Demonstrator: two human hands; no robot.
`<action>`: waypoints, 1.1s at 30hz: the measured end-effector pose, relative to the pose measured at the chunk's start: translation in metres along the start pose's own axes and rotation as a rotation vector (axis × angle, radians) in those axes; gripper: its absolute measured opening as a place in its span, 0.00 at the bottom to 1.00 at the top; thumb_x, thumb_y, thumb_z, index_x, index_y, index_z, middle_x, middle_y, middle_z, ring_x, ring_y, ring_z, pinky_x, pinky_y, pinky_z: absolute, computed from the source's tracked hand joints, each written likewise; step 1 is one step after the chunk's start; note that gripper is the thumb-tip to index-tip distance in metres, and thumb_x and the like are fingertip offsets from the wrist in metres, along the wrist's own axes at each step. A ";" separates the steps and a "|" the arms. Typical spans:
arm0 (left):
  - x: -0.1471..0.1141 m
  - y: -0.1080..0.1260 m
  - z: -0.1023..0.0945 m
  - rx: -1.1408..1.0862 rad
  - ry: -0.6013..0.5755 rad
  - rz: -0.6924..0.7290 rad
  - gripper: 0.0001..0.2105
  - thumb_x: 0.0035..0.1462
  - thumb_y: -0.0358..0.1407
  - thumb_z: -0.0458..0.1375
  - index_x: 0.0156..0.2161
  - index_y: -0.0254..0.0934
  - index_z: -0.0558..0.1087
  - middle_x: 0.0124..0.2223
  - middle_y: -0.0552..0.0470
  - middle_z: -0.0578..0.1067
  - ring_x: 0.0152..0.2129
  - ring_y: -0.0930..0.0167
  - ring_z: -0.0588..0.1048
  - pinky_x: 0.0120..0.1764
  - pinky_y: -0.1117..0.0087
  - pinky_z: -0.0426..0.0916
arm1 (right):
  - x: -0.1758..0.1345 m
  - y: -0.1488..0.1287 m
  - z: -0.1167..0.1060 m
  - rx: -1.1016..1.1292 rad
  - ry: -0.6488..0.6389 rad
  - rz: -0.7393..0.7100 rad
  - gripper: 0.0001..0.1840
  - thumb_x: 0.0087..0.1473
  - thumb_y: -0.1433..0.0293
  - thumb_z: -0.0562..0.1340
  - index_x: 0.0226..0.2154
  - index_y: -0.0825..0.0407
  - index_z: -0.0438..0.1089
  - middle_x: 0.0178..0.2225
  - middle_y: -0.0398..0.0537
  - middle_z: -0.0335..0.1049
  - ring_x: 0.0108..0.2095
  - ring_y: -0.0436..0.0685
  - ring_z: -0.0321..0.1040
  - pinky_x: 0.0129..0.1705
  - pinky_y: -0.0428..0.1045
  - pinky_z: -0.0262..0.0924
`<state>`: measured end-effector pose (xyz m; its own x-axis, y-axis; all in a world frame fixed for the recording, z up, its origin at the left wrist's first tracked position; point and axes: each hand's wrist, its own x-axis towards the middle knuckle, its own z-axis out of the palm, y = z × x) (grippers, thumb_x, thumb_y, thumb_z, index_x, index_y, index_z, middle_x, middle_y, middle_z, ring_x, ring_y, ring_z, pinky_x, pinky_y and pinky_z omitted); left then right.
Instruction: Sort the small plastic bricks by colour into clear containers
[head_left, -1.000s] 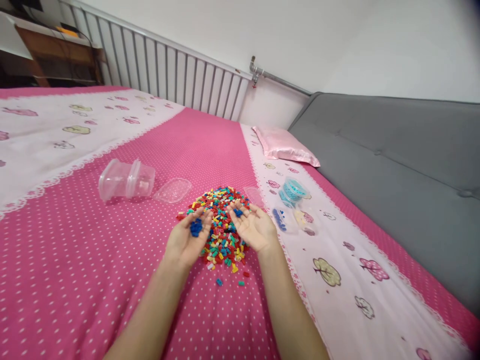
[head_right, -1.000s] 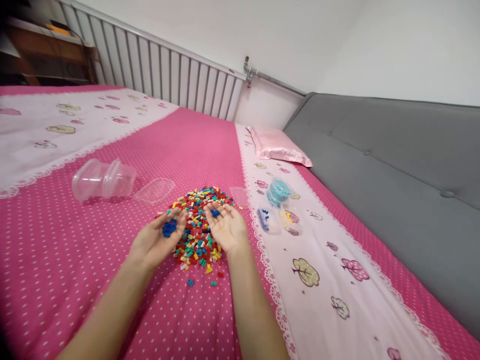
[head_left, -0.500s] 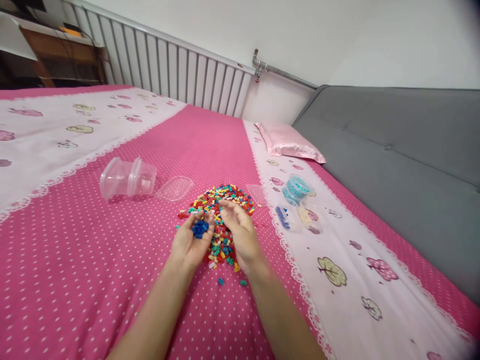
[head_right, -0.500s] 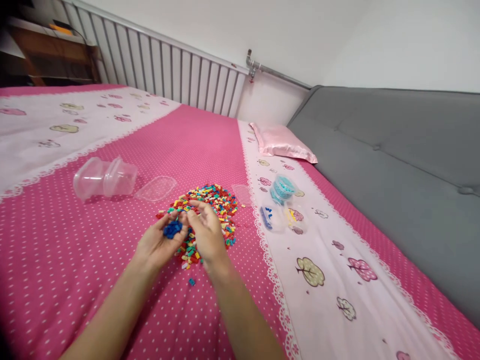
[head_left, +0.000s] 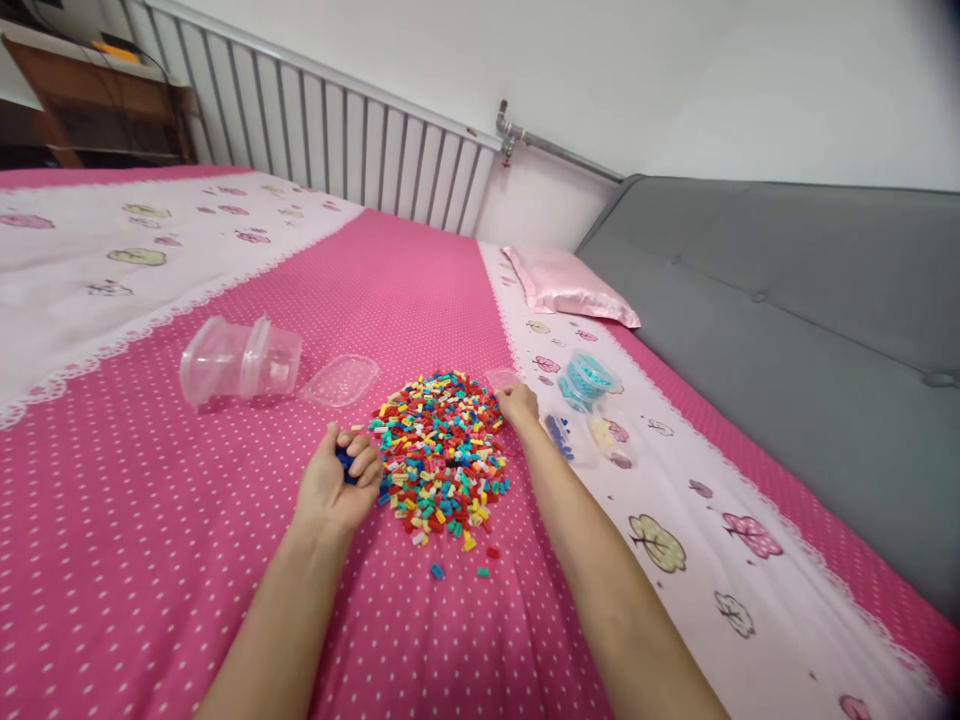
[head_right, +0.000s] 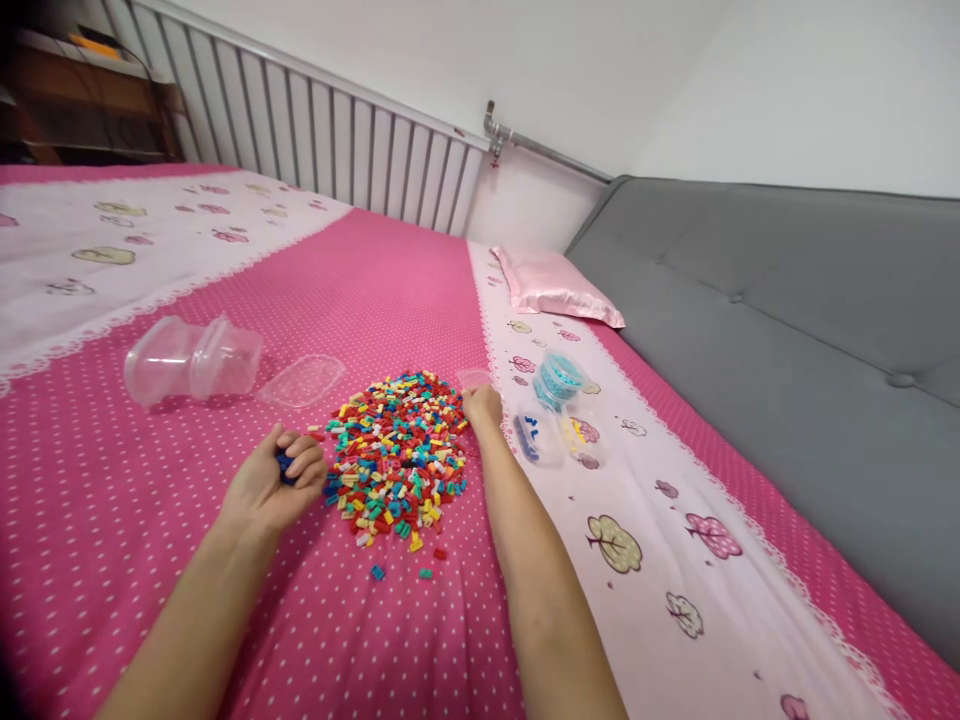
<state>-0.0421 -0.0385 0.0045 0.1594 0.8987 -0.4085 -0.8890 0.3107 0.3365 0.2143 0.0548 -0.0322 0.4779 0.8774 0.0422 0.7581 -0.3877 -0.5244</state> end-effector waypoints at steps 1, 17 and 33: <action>0.000 0.000 0.001 0.004 0.011 0.004 0.17 0.62 0.35 0.39 0.21 0.37 0.53 0.15 0.60 0.53 0.07 0.80 0.51 0.10 0.78 0.45 | 0.001 -0.001 0.003 -0.019 -0.002 0.015 0.10 0.46 0.67 0.58 0.25 0.53 0.74 0.31 0.57 0.73 0.36 0.62 0.70 0.37 0.51 0.61; 0.002 0.003 -0.004 0.003 0.016 0.007 0.16 0.62 0.34 0.40 0.22 0.37 0.54 0.16 0.60 0.54 0.08 0.80 0.52 0.10 0.78 0.46 | -0.019 -0.001 -0.006 0.057 0.026 -0.175 0.08 0.45 0.69 0.58 0.29 0.53 0.72 0.31 0.47 0.73 0.34 0.54 0.69 0.38 0.47 0.60; -0.001 0.002 0.000 0.022 0.061 0.016 0.15 0.61 0.32 0.39 0.22 0.36 0.55 0.16 0.60 0.54 0.08 0.80 0.52 0.10 0.80 0.45 | -0.041 -0.012 0.018 0.190 -0.078 -0.315 0.06 0.41 0.69 0.65 0.27 0.50 0.74 0.29 0.45 0.75 0.30 0.52 0.70 0.35 0.47 0.62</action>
<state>-0.0438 -0.0388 0.0060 0.1186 0.8832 -0.4538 -0.8813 0.3042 0.3616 0.1775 0.0285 -0.0434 0.1934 0.9670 0.1659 0.7634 -0.0421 -0.6446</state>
